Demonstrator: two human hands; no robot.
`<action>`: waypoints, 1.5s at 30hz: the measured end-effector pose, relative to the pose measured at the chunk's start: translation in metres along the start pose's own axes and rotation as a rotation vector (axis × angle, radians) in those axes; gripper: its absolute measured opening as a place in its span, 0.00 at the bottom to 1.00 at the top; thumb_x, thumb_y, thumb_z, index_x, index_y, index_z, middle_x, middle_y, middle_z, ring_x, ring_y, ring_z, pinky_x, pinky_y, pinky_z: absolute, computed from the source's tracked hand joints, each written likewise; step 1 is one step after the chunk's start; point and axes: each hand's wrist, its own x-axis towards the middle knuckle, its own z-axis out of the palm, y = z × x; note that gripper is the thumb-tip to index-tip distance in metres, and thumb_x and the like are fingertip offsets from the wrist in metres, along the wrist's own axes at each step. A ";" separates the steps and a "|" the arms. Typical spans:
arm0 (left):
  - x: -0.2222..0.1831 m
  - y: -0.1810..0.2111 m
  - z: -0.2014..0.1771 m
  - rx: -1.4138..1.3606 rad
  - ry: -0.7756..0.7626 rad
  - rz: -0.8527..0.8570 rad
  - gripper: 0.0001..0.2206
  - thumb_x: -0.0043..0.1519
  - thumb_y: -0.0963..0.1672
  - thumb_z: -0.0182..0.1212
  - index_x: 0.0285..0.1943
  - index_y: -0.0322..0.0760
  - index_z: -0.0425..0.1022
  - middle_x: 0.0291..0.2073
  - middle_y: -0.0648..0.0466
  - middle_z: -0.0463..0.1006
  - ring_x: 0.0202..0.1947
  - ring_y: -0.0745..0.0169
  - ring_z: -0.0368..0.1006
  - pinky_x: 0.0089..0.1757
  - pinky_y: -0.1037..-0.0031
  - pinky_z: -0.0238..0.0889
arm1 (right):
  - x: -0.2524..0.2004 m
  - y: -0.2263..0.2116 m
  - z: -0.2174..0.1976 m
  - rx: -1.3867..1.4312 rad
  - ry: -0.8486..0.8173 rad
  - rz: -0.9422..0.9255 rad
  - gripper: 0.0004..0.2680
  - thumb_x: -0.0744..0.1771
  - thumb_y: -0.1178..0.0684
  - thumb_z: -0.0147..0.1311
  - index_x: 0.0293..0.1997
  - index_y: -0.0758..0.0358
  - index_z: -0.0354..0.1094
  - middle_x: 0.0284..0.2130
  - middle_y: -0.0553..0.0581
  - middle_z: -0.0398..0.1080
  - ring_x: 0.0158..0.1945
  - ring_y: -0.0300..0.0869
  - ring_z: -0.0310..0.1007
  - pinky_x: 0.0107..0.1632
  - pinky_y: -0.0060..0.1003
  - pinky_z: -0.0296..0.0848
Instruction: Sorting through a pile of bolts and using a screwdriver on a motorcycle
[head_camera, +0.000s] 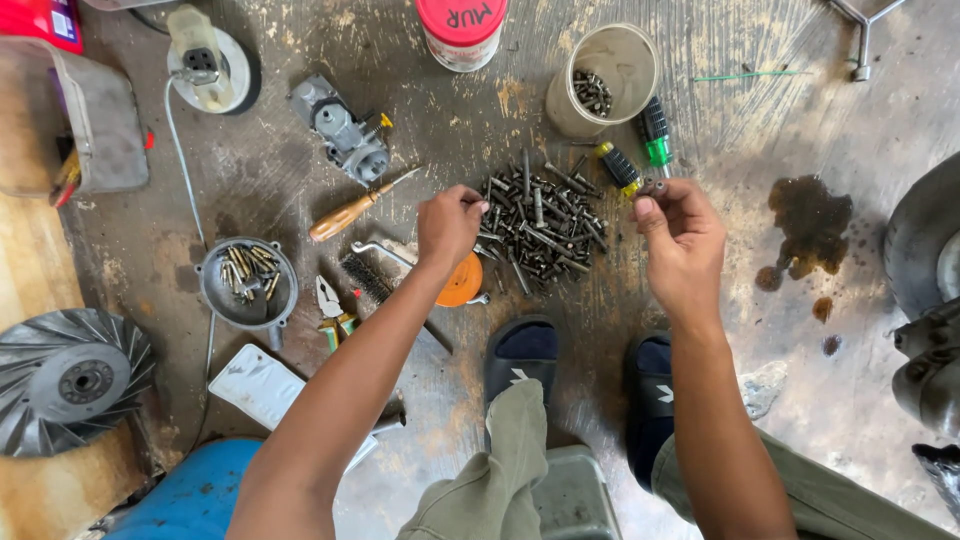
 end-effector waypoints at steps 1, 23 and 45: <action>-0.001 0.003 0.001 -0.002 -0.001 -0.002 0.06 0.59 0.49 0.67 0.41 0.51 0.82 0.30 0.58 0.85 0.42 0.49 0.81 0.47 0.60 0.72 | -0.001 0.004 0.000 -0.002 -0.002 0.002 0.01 0.73 0.62 0.54 0.47 0.65 0.66 0.40 0.59 0.71 0.39 0.40 0.73 0.43 0.30 0.73; 0.001 -0.003 0.005 0.008 -0.115 -0.003 0.10 0.57 0.44 0.68 0.48 0.48 0.82 0.36 0.57 0.86 0.43 0.51 0.82 0.46 0.60 0.75 | -0.001 0.019 0.016 0.014 -0.112 0.081 0.03 0.72 0.60 0.54 0.49 0.67 0.67 0.38 0.60 0.74 0.39 0.39 0.74 0.41 0.31 0.72; -0.020 0.034 -0.014 -0.033 -0.107 0.150 0.12 0.60 0.44 0.65 0.51 0.42 0.81 0.37 0.47 0.85 0.43 0.40 0.80 0.45 0.54 0.74 | 0.007 0.038 -0.029 0.059 -0.051 0.134 0.03 0.72 0.60 0.57 0.49 0.66 0.68 0.39 0.56 0.70 0.41 0.39 0.73 0.44 0.30 0.76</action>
